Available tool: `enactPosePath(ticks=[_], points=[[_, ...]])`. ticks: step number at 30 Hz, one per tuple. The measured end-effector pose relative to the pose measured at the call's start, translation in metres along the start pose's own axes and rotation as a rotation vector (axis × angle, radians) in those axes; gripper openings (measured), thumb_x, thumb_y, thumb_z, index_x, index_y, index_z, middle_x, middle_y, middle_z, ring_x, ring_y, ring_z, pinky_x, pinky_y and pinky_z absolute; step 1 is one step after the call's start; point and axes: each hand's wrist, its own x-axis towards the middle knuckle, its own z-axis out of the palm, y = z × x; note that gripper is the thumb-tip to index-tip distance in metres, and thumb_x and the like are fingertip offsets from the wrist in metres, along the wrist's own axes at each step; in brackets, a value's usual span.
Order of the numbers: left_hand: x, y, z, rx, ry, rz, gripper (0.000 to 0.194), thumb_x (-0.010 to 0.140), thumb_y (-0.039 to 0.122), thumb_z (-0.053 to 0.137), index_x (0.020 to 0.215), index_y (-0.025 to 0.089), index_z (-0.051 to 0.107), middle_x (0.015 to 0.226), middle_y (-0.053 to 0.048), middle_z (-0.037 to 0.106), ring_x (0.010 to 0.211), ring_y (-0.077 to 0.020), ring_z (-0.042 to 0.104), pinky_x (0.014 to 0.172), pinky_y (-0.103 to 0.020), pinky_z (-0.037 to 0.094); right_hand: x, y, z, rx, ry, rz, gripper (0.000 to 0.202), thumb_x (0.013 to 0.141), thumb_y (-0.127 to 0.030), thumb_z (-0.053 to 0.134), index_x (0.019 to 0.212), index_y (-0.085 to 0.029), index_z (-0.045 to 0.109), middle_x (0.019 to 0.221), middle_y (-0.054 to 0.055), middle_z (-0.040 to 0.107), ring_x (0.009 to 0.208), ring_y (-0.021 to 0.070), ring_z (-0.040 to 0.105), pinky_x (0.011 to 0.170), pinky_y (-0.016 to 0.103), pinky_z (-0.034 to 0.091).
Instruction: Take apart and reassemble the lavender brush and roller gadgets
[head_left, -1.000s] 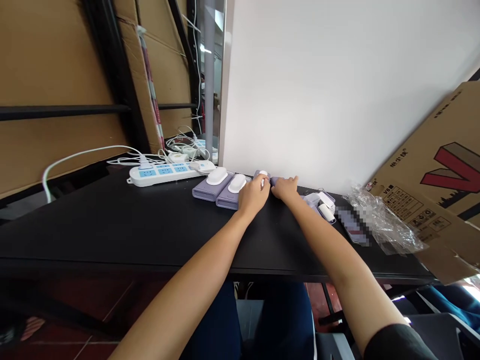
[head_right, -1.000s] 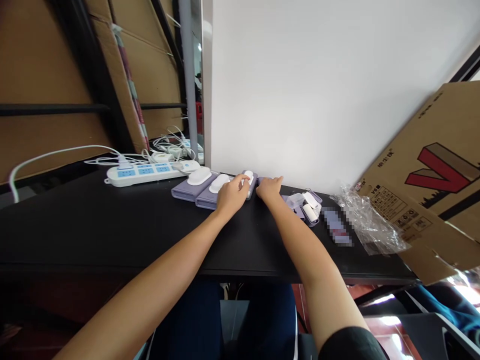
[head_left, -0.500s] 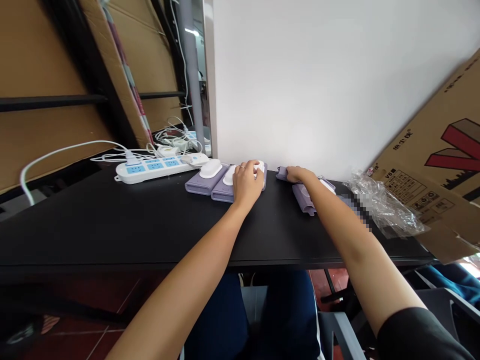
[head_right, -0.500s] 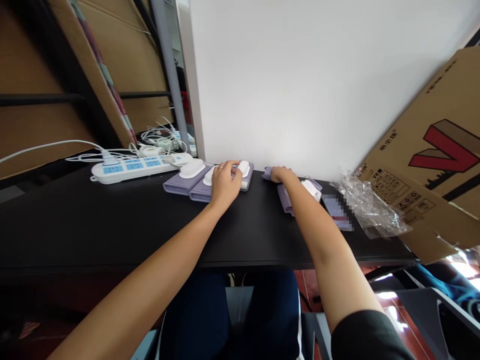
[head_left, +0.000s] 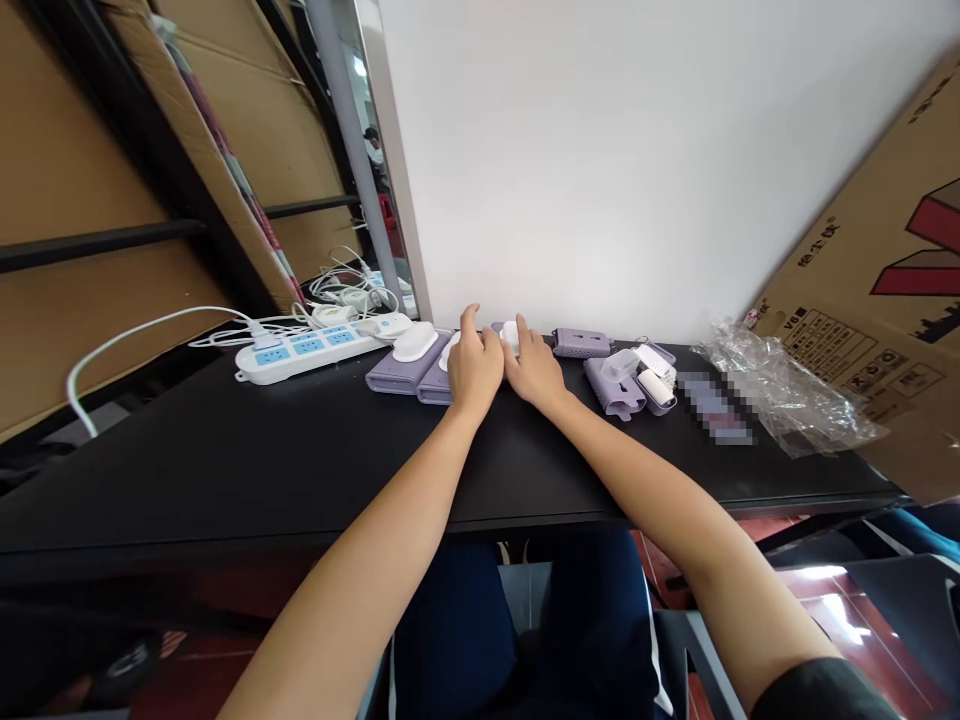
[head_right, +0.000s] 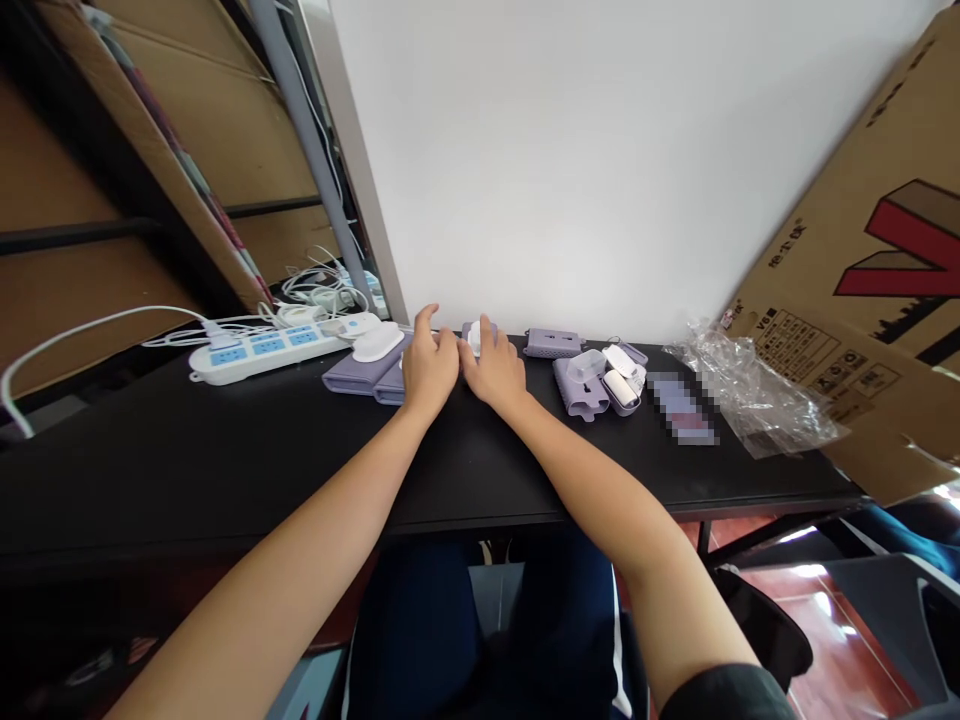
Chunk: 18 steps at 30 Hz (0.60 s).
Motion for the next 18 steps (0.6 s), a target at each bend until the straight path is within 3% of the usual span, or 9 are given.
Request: enactPosePath(ticks=[3,8,11,14,18], points=[[0.001,-0.004,0.002,-0.055,0.061,0.073,0.053,0.100,0.032,0.044,0.152,0.025,0.050,0.109,-0.009,0.074,0.110,-0.0301,0.068,0.099,-0.039,0.048,-0.008,0.004,0.006,0.018,-0.032,0.031,0.075,0.106,-0.064,0.030,0.169,-0.025,0.023,0.163,0.017,0.045,0.142,0.0371,0.052,0.109,0.049,0.049],[0.000,-0.009,0.013,-0.022,0.095,0.198,0.039,0.096,0.023,0.047,0.132,0.021,0.063,0.112,-0.009,0.069,0.100,-0.0235,0.066,0.099,-0.035,0.049,-0.013,0.007,0.013,0.008,-0.037,0.071,0.079,0.101,-0.061,0.046,0.168,-0.022,0.026,0.148,0.021,0.055,0.130,0.0388,0.059,0.106,0.052,0.049],[0.000,-0.009,0.016,0.001,0.037,0.226,0.032,0.096,0.020,0.047,0.122,0.020,0.066,0.114,-0.010,0.068,0.097,-0.0222,0.065,0.099,-0.036,0.050,-0.014,0.005,0.014,0.062,-0.016,0.156,0.077,0.101,-0.052,0.049,0.167,-0.021,0.026,0.147,0.023,0.054,0.128,0.0387,0.061,0.106,0.051,0.048],[-0.001,-0.011,0.021,0.055,-0.064,0.236,0.029,0.095,0.020,0.049,0.116,0.020,0.069,0.115,-0.011,0.069,0.109,-0.0232,0.065,0.106,-0.036,0.049,-0.014,0.008,0.015,0.087,0.014,0.205,0.074,0.101,-0.048,0.048,0.167,-0.022,0.026,0.157,0.024,0.046,0.134,0.0393,0.057,0.108,0.050,0.045],[-0.001,-0.018,0.031,-0.001,-0.205,0.149,0.041,0.094,0.028,0.059,0.133,0.020,0.064,0.136,-0.015,0.064,0.133,-0.0258,0.059,0.116,-0.040,0.043,-0.010,0.016,0.014,0.104,0.029,0.253,0.071,0.102,-0.045,0.049,0.166,-0.024,0.027,0.142,0.023,0.058,0.129,0.0375,0.061,0.108,0.049,0.044]])
